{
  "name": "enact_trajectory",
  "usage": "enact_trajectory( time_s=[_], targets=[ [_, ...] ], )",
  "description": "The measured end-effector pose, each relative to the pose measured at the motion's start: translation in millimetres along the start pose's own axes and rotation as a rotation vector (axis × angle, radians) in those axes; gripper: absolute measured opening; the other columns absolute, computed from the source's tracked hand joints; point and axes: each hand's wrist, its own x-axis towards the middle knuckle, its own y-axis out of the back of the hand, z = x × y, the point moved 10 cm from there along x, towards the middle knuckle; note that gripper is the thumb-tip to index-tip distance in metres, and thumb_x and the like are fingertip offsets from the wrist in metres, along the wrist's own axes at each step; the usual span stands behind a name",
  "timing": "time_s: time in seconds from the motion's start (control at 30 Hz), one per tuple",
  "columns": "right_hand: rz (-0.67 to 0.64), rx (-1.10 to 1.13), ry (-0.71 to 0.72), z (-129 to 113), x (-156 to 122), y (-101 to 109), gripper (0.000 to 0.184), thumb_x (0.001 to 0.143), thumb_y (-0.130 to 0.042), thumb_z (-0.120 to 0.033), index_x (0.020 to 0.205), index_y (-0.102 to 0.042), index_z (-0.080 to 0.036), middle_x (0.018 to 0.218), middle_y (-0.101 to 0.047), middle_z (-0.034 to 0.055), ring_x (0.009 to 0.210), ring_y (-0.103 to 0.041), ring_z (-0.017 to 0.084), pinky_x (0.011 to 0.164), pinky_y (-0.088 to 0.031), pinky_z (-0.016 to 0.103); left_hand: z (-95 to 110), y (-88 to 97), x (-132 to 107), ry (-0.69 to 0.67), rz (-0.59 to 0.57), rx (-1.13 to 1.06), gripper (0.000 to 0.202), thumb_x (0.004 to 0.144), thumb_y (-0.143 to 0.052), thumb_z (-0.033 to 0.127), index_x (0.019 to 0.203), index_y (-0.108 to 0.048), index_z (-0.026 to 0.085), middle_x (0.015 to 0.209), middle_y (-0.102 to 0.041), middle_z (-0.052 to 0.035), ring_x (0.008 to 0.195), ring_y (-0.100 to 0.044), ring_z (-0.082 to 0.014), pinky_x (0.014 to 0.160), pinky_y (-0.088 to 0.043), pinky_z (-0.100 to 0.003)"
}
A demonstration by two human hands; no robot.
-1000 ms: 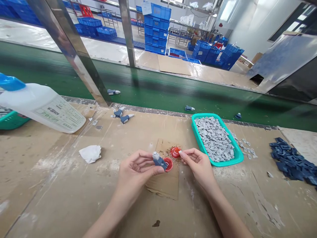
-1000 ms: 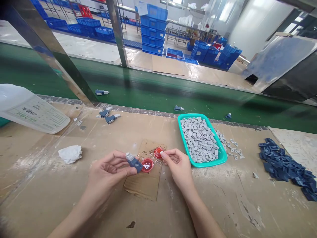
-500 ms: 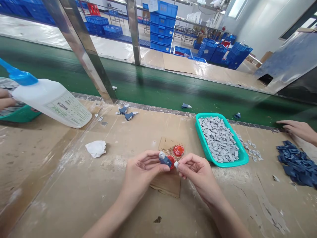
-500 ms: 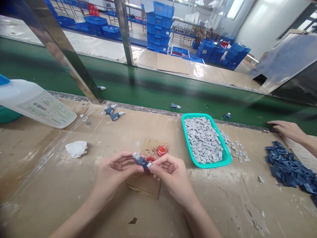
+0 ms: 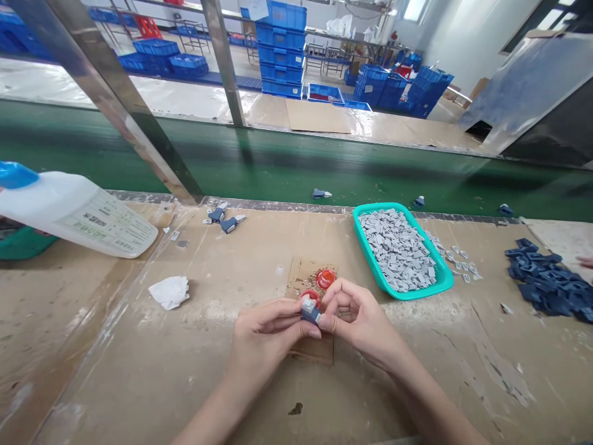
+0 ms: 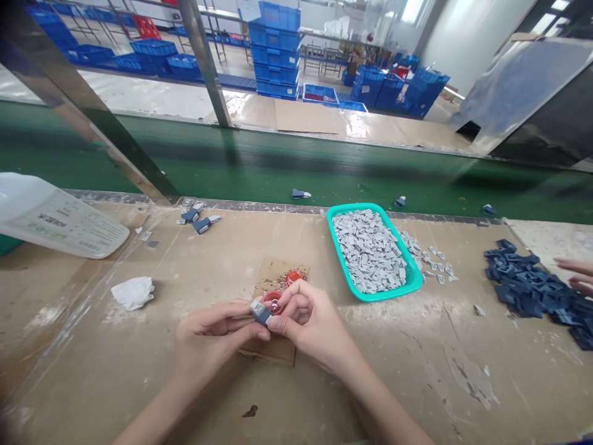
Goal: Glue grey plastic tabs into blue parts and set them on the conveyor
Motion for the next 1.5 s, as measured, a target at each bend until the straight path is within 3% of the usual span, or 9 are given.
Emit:
enact_trajectory(
  time_s=[0.2, 0.33, 0.47, 0.67, 0.83, 0.97, 1.13, 1.3, 1.5],
  targets=[
    [0.112, -0.163, 0.122, -23, -4, 21, 0.021, 0.079, -0.069, -0.037, 0.086, -0.059, -0.021, 0.071, -0.061, -0.0006, 0.061, -0.054, 0.014, 0.053, -0.04, 0.024, 10, -18.6, 3, -0.018, -0.113, 0.268, 0.036, 0.069, -0.077, 0.024, 0.104, -0.071, 0.026, 0.108, -0.069, -0.0058, 0.097, -0.067, -0.0282, 0.092, -0.055, -0.039],
    [0.527, -0.497, 0.29, -59, -20, 107, 0.015, 0.087, -0.059, -0.037, 0.094, -0.065, -0.025, 0.09, -0.067, 0.0026, 0.08, -0.06, 0.02, 0.067, -0.045, 0.03, 46, -15.6, 32, -0.257, -0.159, 0.666, 0.043, 0.081, -0.064, 0.026, 0.124, -0.059, 0.027, 0.123, -0.062, -0.0063, 0.115, -0.057, -0.026, 0.109, -0.038, -0.04],
    [0.869, -0.928, 0.197, -61, -32, 175, 0.018, 0.086, -0.059, -0.036, 0.092, -0.07, -0.023, 0.092, -0.067, 0.0076, 0.09, -0.054, 0.03, 0.075, -0.041, 0.04, 81, 17.2, 108, -0.413, 0.024, 0.929, 0.041, 0.085, -0.051, 0.023, 0.126, -0.055, 0.021, 0.123, -0.061, -0.0103, 0.113, -0.058, -0.0267, 0.103, -0.041, -0.041],
    [0.936, -1.034, 0.078, -34, -13, 183, 0.015, 0.079, -0.067, -0.035, 0.078, -0.071, -0.021, 0.078, -0.064, 0.0107, 0.085, -0.051, 0.032, 0.066, -0.039, 0.037, 81, 41.4, 236, -0.359, 0.086, 1.479, 0.048, 0.077, -0.046, 0.008, 0.124, -0.057, 0.011, 0.117, -0.063, -0.0176, 0.109, -0.058, -0.0351, 0.092, -0.045, -0.045],
    [0.919, -0.996, 0.141, -35, -12, 181, 0.008, 0.083, -0.062, -0.025, 0.078, -0.065, -0.022, 0.081, -0.064, 0.0082, 0.085, -0.05, 0.03, 0.068, -0.04, 0.038, 73, 24.7, 272, -0.408, 0.056, 1.501, 0.048, 0.078, -0.042, 0.005, 0.124, -0.054, 0.001, 0.122, -0.057, -0.0255, 0.118, -0.049, -0.0379, 0.098, -0.038, -0.049],
    [0.91, -0.807, 0.324, -52, -22, 171, 0.007, 0.087, -0.056, -0.025, 0.085, -0.061, -0.021, 0.087, -0.066, 0.007, 0.086, -0.052, 0.028, 0.072, -0.041, 0.038, 64, 0.1, 272, -0.461, -0.052, 1.434, 0.042, 0.078, -0.05, 0.011, 0.119, -0.059, 0.007, 0.121, -0.058, -0.0195, 0.12, -0.047, -0.0329, 0.105, -0.032, -0.043],
    [0.661, -0.386, 0.511, -61, -22, 115, 0.014, 0.089, -0.058, -0.034, 0.091, -0.067, -0.024, 0.091, -0.068, 0.0049, 0.086, -0.06, 0.023, 0.068, -0.046, 0.033, 58, -0.8, 250, -0.411, -0.039, 1.244, 0.032, 0.076, -0.053, 0.011, 0.105, -0.066, 0.007, 0.107, -0.062, -0.0193, 0.109, -0.054, -0.0333, 0.1, -0.038, -0.045],
    [0.359, -0.041, 0.291, -18, 2, 61, 0.019, 0.08, -0.068, -0.038, 0.083, -0.07, -0.02, 0.085, -0.072, 0.0056, 0.077, -0.067, 0.023, 0.07, -0.051, 0.033, 53, 13.1, 171, -0.33, -0.001, 0.905, 0.043, 0.088, -0.05, 0.031, 0.126, -0.053, 0.011, 0.121, -0.059, -0.0145, 0.112, -0.056, -0.0255, 0.098, -0.045, -0.038],
    [0.361, 0.011, 0.157, 5, 14, 59, 0.026, 0.074, -0.073, -0.041, 0.077, -0.069, -0.016, 0.078, -0.072, 0.0082, 0.074, -0.066, 0.022, 0.067, -0.051, 0.032, 56, 45.8, 71, -0.161, 0.109, 0.141, 0.042, 0.077, -0.071, 0.031, 0.115, -0.061, 0.015, 0.123, -0.061, -0.0116, 0.121, -0.051, -0.0225, 0.105, -0.041, -0.032]
  ],
)
